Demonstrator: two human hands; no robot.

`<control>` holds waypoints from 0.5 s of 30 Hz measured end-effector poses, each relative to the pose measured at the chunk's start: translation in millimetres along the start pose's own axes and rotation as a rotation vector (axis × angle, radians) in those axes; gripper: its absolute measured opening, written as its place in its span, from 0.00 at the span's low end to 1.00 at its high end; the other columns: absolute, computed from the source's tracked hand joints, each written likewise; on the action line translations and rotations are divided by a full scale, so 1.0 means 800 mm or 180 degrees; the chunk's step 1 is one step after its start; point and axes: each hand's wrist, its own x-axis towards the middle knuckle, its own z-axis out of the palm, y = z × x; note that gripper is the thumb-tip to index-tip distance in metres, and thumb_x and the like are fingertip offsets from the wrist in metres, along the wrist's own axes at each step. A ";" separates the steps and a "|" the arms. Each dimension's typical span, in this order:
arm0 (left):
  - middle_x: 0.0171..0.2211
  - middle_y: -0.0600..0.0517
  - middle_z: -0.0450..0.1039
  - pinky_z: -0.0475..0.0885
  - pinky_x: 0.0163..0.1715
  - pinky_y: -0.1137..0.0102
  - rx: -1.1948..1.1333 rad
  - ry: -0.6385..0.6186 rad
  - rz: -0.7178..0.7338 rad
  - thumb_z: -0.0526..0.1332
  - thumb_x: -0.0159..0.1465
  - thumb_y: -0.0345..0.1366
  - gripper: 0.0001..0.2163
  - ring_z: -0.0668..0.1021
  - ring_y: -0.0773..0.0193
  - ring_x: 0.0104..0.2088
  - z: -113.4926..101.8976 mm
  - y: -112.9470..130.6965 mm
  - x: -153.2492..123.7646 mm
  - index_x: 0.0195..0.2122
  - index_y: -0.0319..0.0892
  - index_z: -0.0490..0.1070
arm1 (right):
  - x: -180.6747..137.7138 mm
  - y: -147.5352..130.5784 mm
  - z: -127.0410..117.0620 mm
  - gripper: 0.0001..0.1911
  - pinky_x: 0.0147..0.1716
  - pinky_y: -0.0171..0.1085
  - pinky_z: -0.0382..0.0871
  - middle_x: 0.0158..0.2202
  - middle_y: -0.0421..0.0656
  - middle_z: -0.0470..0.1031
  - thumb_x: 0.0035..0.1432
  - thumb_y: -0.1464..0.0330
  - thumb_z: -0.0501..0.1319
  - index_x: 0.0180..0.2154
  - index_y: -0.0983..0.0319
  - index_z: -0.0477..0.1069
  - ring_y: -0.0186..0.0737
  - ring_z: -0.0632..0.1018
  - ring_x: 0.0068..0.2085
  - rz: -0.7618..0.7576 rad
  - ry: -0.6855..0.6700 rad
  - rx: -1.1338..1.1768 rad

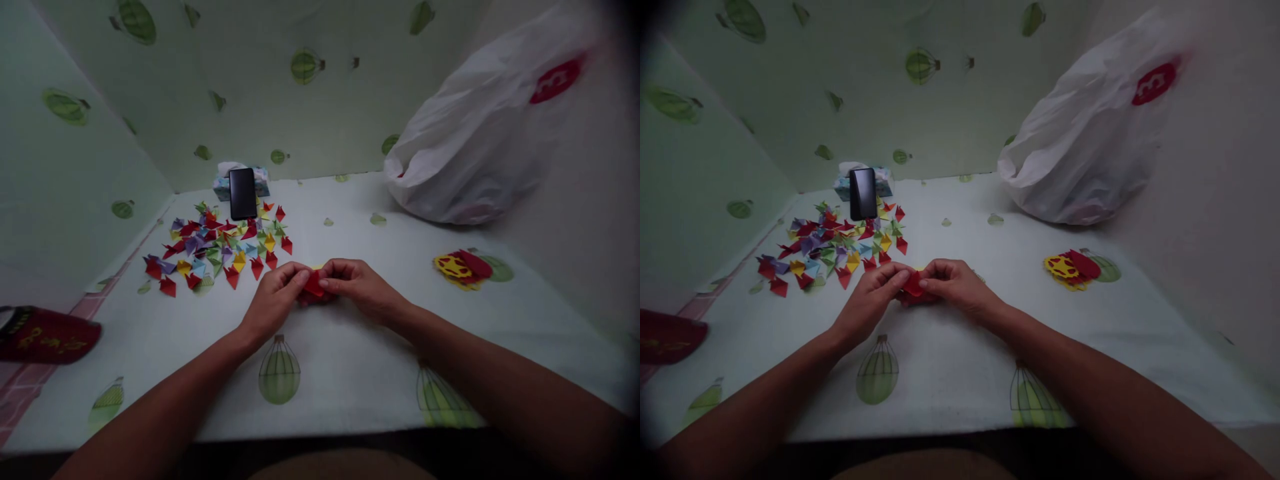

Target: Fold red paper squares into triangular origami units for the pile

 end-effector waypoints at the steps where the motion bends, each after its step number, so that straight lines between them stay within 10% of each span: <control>1: 0.28 0.52 0.76 0.71 0.29 0.72 -0.0084 -0.0001 -0.0045 0.60 0.65 0.41 0.11 0.75 0.68 0.26 0.000 -0.001 0.000 0.36 0.39 0.76 | 0.000 -0.001 0.000 0.09 0.35 0.36 0.71 0.26 0.37 0.76 0.49 0.66 0.71 0.29 0.62 0.73 0.33 0.76 0.29 -0.0007 0.0028 -0.0003; 15: 0.28 0.51 0.80 0.76 0.30 0.71 -0.0571 0.0089 -0.0477 0.67 0.59 0.39 0.08 0.79 0.66 0.28 0.001 -0.001 0.002 0.32 0.39 0.77 | -0.003 -0.005 0.002 0.10 0.32 0.35 0.67 0.26 0.37 0.75 0.50 0.66 0.69 0.27 0.62 0.70 0.32 0.74 0.28 -0.0033 0.0046 -0.0134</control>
